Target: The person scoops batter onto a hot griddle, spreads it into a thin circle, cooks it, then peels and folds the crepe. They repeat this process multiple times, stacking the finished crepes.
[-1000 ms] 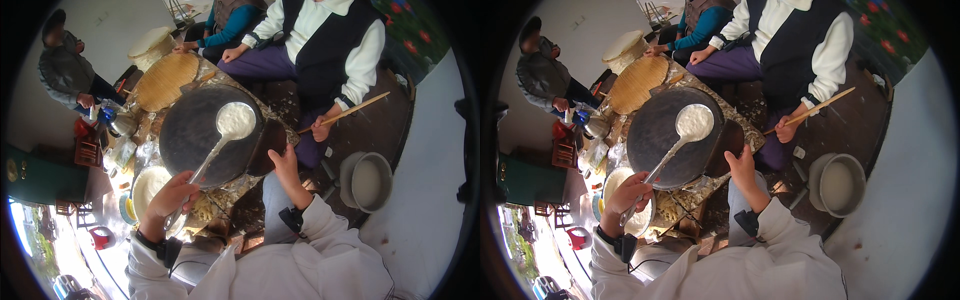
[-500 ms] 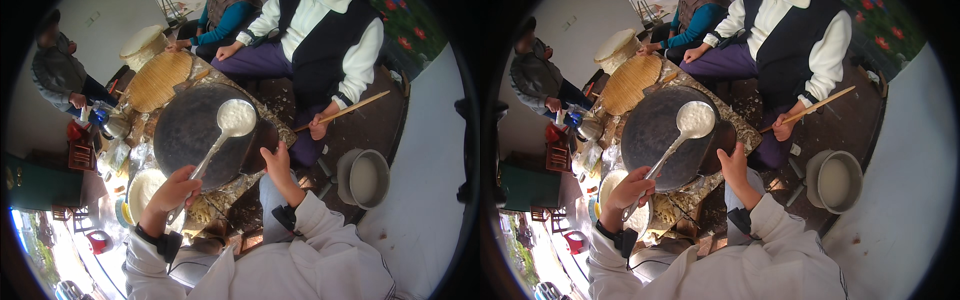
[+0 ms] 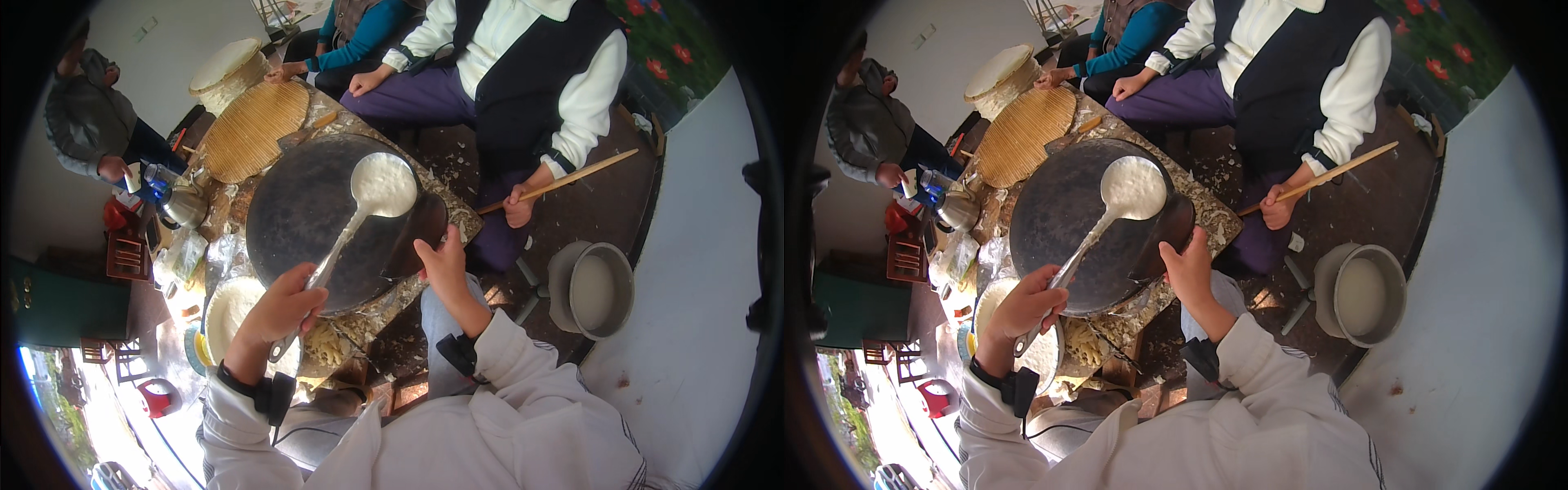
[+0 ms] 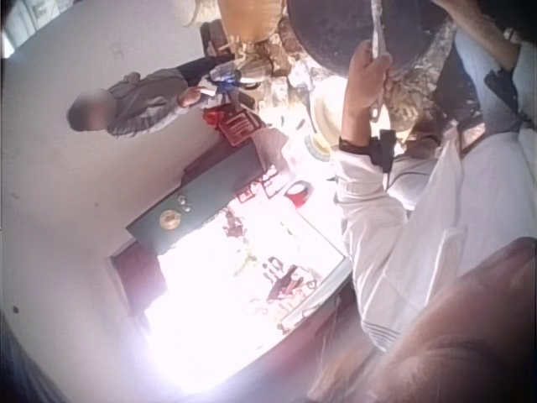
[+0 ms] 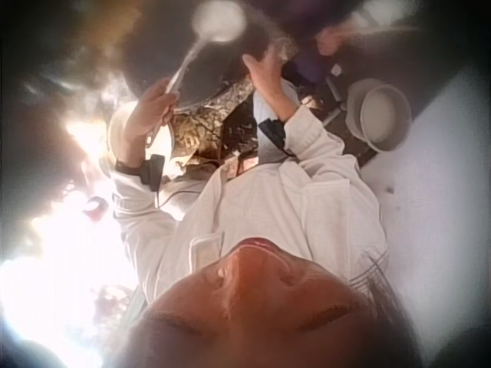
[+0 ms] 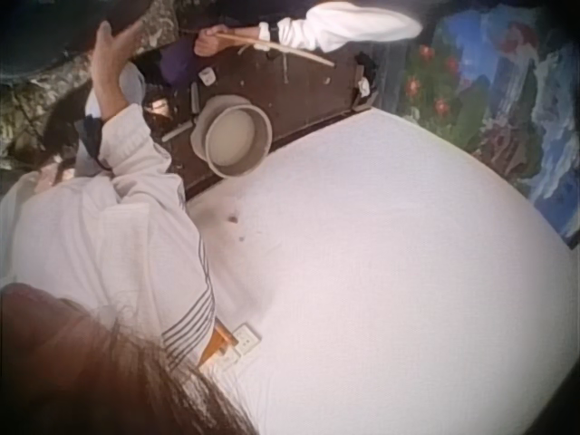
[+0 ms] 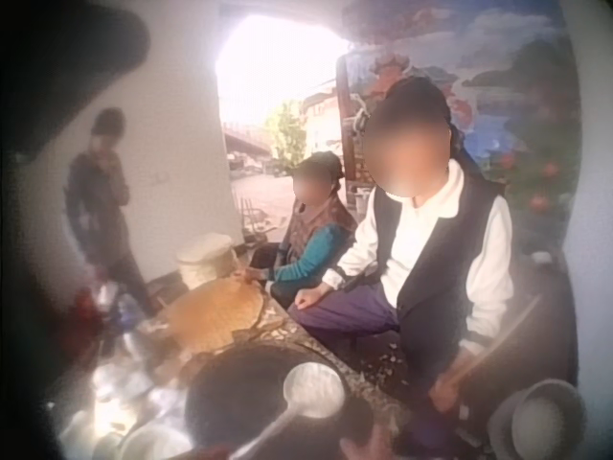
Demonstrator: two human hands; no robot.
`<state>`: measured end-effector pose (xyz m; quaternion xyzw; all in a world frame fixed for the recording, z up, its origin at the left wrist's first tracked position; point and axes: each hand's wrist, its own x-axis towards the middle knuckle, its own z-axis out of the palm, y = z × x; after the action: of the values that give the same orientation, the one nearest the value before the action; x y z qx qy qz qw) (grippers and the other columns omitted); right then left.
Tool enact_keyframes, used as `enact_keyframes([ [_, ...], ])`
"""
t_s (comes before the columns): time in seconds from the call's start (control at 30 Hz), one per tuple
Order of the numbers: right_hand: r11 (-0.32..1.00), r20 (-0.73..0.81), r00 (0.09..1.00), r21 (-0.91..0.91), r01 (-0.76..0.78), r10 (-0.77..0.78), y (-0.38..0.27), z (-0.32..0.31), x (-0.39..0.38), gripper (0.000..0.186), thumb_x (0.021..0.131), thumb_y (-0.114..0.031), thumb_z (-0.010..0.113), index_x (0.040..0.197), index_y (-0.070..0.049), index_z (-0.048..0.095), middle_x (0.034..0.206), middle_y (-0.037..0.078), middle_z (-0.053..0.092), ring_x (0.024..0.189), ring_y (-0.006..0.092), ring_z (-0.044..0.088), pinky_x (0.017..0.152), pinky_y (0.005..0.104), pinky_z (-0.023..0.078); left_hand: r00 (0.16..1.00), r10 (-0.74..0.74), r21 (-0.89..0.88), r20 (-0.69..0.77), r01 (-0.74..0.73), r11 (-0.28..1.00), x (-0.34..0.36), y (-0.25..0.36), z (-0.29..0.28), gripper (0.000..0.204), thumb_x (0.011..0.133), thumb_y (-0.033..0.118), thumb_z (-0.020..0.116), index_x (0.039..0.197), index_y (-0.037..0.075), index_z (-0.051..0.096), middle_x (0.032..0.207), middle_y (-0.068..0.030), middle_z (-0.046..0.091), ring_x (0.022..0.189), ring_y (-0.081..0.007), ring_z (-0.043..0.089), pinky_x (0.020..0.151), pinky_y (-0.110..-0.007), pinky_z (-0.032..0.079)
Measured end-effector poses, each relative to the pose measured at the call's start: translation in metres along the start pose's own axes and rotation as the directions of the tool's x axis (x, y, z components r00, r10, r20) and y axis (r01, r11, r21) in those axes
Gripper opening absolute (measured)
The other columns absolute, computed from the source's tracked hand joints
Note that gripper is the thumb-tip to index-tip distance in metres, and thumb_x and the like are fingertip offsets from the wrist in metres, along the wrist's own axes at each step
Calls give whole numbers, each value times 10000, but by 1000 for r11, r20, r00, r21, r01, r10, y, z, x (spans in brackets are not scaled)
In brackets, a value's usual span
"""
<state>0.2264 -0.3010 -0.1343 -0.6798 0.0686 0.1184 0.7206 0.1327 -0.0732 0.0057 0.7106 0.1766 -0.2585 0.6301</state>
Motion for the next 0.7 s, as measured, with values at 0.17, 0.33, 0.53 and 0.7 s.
enact_keyframes([
  [0.17,1000,-56,998,-2,22,-22,-2,8,2,442,828,-97,656,1169,31,405,703,67,585,411,111,510,357,250,418,999,19,33,-45,-17,999,4,0,-4,163,876,83,531,1010,0,493,636,-8,502,461,-86,474,410,-233,378],
  [0.33,999,-64,997,-13,36,-37,-6,17,10,444,825,-90,646,1175,26,400,709,73,588,421,116,520,360,257,438,996,43,58,-75,-38,998,11,-1,-10,156,874,79,527,1005,2,492,609,-14,492,436,-93,470,395,-237,373],
  [0.53,990,-147,989,-136,-46,26,-12,24,12,442,819,-90,614,1179,23,382,768,87,591,452,138,547,367,266,469,993,87,80,-76,-81,994,23,-3,-16,158,881,81,530,1016,23,473,634,-11,492,435,-88,454,377,-237,355],
  [0.7,973,-87,995,-228,26,-47,-19,37,22,539,817,-73,572,1261,49,292,905,175,590,601,204,601,424,308,517,984,139,157,-108,-121,980,35,-2,-20,137,854,67,522,954,-20,486,608,-26,505,424,-112,478,390,-258,372],
])
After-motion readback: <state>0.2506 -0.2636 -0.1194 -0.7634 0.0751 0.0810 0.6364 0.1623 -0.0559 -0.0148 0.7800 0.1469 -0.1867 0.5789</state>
